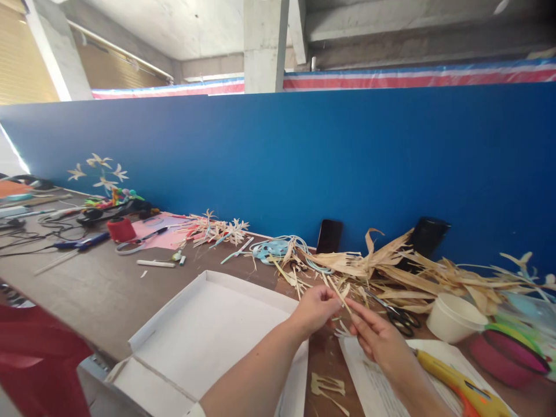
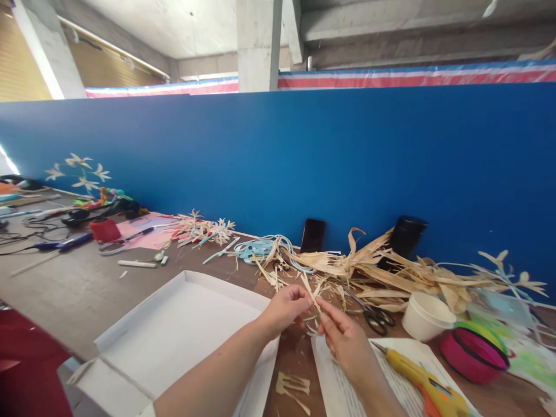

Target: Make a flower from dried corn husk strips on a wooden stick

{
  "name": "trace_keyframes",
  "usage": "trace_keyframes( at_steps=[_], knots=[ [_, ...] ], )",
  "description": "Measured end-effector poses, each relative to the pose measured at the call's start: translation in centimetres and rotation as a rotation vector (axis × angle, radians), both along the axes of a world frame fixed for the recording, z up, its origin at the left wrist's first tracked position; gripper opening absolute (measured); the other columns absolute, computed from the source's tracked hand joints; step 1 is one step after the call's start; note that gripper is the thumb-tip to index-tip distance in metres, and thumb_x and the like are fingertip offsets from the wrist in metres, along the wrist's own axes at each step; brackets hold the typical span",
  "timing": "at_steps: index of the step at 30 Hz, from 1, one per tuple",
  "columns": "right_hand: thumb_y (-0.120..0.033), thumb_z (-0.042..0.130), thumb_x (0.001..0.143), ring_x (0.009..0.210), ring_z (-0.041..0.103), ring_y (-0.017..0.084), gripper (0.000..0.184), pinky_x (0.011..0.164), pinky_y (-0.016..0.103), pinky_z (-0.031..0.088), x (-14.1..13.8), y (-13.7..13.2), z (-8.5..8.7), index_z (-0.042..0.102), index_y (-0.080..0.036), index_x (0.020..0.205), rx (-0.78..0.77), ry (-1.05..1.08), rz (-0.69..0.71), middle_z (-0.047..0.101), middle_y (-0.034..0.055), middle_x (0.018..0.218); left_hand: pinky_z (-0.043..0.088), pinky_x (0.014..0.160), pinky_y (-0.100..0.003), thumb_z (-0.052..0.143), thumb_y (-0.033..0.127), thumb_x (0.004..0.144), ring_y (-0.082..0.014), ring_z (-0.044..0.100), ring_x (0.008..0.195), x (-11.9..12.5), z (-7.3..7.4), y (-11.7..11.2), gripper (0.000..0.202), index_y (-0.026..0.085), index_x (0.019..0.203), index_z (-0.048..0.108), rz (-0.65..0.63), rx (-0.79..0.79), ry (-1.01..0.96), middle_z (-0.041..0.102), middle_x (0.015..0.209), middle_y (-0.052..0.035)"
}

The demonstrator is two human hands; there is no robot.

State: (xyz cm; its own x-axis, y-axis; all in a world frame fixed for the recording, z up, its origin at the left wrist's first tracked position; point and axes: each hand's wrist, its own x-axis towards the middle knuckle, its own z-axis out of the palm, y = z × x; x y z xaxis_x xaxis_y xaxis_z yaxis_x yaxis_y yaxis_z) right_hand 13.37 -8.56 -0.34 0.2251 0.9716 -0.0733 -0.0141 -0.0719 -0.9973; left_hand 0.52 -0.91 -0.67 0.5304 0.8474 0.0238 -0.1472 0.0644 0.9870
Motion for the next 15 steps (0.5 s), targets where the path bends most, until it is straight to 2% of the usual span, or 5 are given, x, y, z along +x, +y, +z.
trace_keyframes(
  at_steps=[5,10,13,15],
  knots=[
    [-0.045,0.066,0.064,0.036,0.030,0.004,0.057,0.036,0.017,0.016,0.2,-0.3,-0.1,0.056,-0.024,0.116,-0.007,0.025,-0.018,0.052,-0.0046,0.060,0.042,0.044,-0.019,0.063,0.040,0.065,-0.0061,0.045,0.048,0.1,-0.2,0.0,0.030,0.013,0.075,0.053,-0.043,0.015,-0.005,0.049,0.060,0.0031],
    [-0.044,0.061,0.072,0.037,0.027,0.003,0.057,0.038,0.017,0.014,0.3,-0.8,-0.2,0.046,-0.027,0.124,-0.013,0.077,0.042,0.052,-0.0048,0.062,0.043,0.045,-0.020,0.061,0.037,0.067,-0.0063,0.045,0.046,0.1,-0.8,0.4,0.025,0.014,0.075,0.054,-0.061,0.052,0.078,0.050,0.059,0.0032],
    [-0.043,0.061,0.072,0.038,0.026,0.002,0.054,0.038,0.017,0.014,0.1,-1.0,-0.1,0.048,-0.025,0.121,-0.006,0.098,0.031,0.053,-0.0045,0.064,0.041,0.045,-0.020,0.058,0.034,0.070,-0.0073,0.046,0.046,0.1,-1.1,0.5,0.021,0.014,0.077,0.056,-0.042,0.102,0.156,0.051,0.058,0.0027],
    [-0.043,0.062,0.070,0.038,0.027,0.003,0.053,0.037,0.017,0.014,0.0,-1.0,0.2,0.049,-0.024,0.118,-0.001,0.110,0.017,0.053,-0.0044,0.064,0.041,0.047,-0.019,0.057,0.033,0.071,-0.0079,0.048,0.049,0.1,-1.0,0.4,0.021,0.014,0.078,0.058,0.016,0.179,0.218,0.054,0.060,0.0018]
  ],
)
